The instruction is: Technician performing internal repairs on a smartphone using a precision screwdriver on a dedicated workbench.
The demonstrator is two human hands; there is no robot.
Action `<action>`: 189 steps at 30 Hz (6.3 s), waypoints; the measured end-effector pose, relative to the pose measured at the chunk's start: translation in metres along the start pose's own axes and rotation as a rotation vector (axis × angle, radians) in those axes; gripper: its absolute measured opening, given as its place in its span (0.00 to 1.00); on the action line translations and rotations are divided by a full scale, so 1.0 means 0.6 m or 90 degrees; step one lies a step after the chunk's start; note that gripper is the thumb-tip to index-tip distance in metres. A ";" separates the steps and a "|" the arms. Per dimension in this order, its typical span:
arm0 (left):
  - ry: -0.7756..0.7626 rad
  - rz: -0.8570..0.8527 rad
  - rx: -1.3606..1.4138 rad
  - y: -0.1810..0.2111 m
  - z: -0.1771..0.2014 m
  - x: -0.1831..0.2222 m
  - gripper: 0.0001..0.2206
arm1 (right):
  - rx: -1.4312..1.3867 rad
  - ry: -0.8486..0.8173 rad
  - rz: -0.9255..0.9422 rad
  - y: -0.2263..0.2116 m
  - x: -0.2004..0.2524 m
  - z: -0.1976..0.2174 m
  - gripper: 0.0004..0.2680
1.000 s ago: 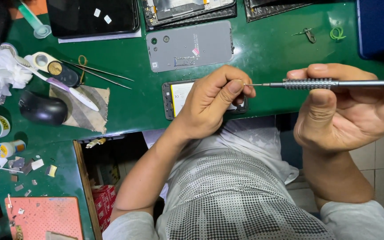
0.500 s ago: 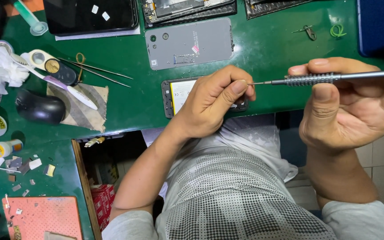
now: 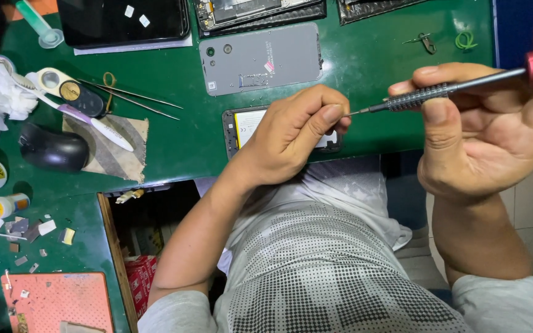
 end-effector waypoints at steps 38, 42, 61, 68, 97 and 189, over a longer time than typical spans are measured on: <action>0.165 0.138 0.225 -0.049 -0.010 0.022 0.08 | 0.020 0.059 -0.003 0.016 0.027 0.016 0.21; 0.141 0.133 0.126 -0.036 -0.004 0.017 0.09 | 0.043 0.103 -0.064 0.019 0.027 0.019 0.22; -0.071 -0.037 -0.639 -0.046 -0.003 0.010 0.16 | 0.330 -0.275 0.294 -0.007 -0.013 -0.086 0.16; -0.062 -0.022 -0.615 -0.050 0.001 0.012 0.16 | 0.392 -0.275 0.319 -0.001 -0.009 -0.091 0.15; 0.027 -0.124 -0.704 -0.026 0.008 0.008 0.03 | 0.049 -0.001 0.117 0.090 -0.001 -0.002 0.19; -0.024 -0.047 -0.576 -0.023 -0.017 0.058 0.14 | 0.410 -0.270 0.438 -0.018 0.048 -0.083 0.17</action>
Point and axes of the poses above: each hand's wrist, its own x-axis away from the middle knuckle, its own z-axis out of the back of the hand, y = z × x, the point moved 9 cm from there along -x, towards the middle knuckle, and after that the axes turned 8 degrees about -z, right-handed, at the moved point
